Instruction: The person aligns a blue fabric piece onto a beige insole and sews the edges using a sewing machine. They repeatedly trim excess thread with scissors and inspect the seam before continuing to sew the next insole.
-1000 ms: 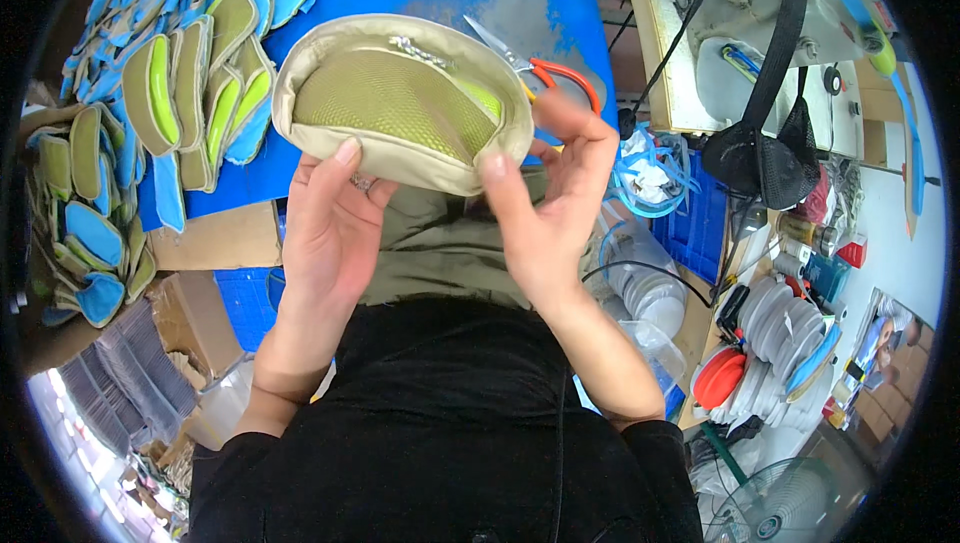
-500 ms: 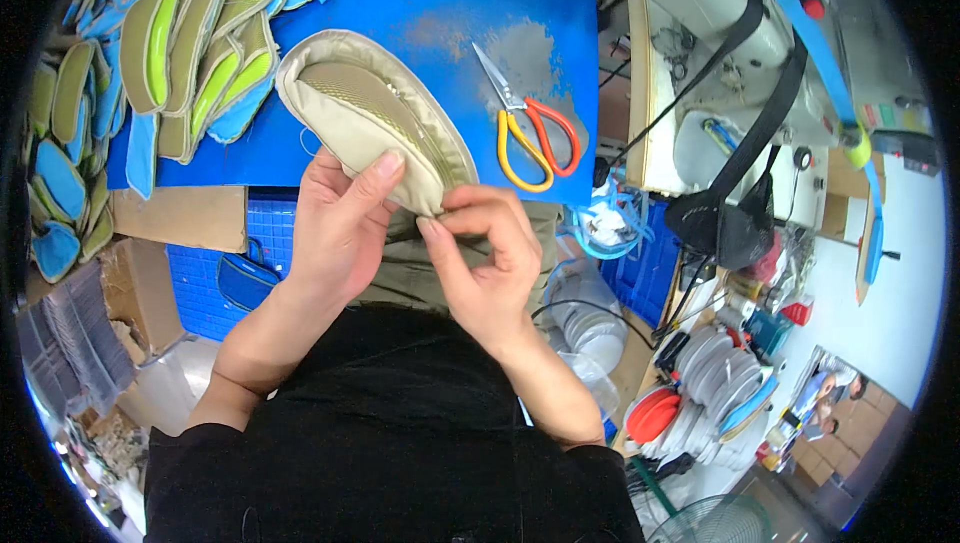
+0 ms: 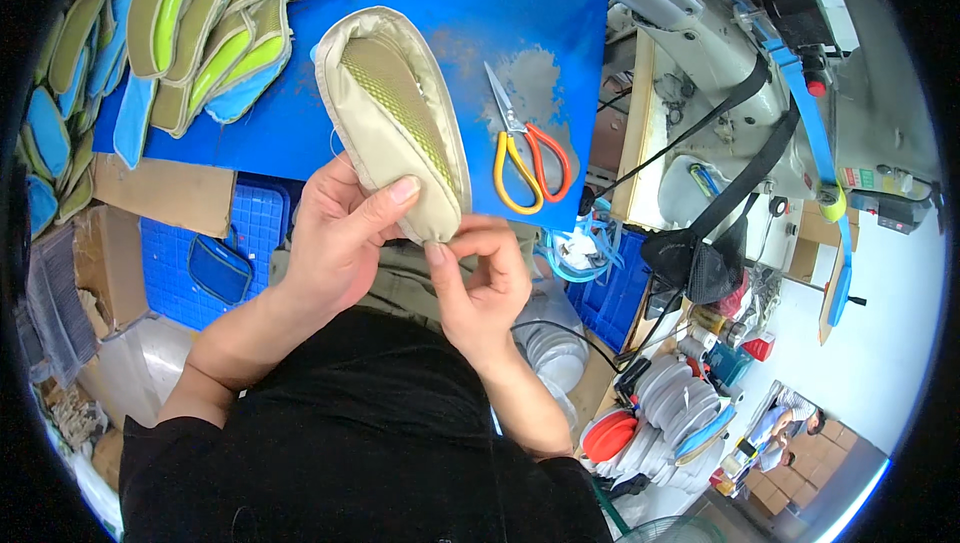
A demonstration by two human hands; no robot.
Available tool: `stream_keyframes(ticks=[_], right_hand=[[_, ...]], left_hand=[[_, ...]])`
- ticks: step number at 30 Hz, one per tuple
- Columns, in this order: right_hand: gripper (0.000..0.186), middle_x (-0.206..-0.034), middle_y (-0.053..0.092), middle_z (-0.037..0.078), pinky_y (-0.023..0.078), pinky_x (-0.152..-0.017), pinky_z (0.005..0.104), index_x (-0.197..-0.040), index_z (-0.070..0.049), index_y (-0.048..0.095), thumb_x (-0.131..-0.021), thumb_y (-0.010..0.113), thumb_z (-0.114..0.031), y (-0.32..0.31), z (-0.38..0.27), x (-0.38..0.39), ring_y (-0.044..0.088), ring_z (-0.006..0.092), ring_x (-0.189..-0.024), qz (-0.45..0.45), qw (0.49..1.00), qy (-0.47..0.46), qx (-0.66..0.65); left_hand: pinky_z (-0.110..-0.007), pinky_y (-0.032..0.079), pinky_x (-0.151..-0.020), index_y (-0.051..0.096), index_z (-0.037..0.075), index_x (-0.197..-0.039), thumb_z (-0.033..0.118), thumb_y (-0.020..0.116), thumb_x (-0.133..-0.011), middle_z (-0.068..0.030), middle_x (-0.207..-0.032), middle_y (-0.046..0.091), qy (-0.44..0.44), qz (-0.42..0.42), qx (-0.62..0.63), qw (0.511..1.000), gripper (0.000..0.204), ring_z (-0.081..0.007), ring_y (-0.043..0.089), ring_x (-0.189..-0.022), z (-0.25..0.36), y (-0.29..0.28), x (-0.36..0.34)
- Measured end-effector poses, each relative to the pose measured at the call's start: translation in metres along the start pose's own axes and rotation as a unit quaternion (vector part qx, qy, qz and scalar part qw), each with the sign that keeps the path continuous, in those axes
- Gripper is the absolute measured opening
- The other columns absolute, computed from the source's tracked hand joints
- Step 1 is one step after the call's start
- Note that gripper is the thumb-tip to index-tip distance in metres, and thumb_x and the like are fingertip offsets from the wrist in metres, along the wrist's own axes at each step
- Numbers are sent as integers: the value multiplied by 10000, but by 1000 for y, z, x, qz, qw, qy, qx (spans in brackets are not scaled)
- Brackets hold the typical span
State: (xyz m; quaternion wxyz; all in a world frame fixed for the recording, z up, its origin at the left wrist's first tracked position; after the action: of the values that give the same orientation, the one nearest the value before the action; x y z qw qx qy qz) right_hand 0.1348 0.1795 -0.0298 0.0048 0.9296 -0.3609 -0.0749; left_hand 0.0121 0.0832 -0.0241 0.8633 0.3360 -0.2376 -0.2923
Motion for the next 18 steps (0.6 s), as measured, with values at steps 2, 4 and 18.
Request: stream_keyframes(ticks=[2, 4, 18], right_hand=[[156, -1079, 670, 116, 465, -924, 283, -957, -8, 607, -896, 746, 32, 0, 2, 1, 614, 150, -991, -2, 1000, 0, -1], [155, -1080, 669, 114, 464, -928, 284, -960, -8, 606, -899, 742, 34, 0, 0, 1, 613, 148, -996, -4, 1000, -1, -3], [524, -1059, 622, 77, 482, -802, 280, -1239, -9, 538, -800, 821, 31, 9, -17, 1, 573, 131, -876, 24, 990, -115, 82]], left_hand=[[-284, 567, -811, 682, -3, -1176, 58, 696, -978, -74, -1055, 749, -3, -2, 6, 1000, 208, -121, 704, -942, 0, 0, 1], [-286, 565, -817, 681, -4, -1176, 60, 696, -979, -73, -1053, 749, -3, -3, 11, 1000, 208, -120, 703, -944, 2, 2, 2], [-298, 598, -782, 665, -16, -1188, 77, 702, -983, -81, -1056, 742, 3, 5, -8, 1000, 229, -134, 713, -925, 7, 8, 7]])
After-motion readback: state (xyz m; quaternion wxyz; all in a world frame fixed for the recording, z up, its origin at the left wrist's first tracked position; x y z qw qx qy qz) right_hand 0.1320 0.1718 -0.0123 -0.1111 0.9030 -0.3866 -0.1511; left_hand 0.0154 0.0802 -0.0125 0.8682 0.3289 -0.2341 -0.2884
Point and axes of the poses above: each hand's wrist, its own x-axis away from the middle knuckle, its own y-axis out of the palm, z = x × y, the point moved 6 cm from there along -x, towards the middle knuckle
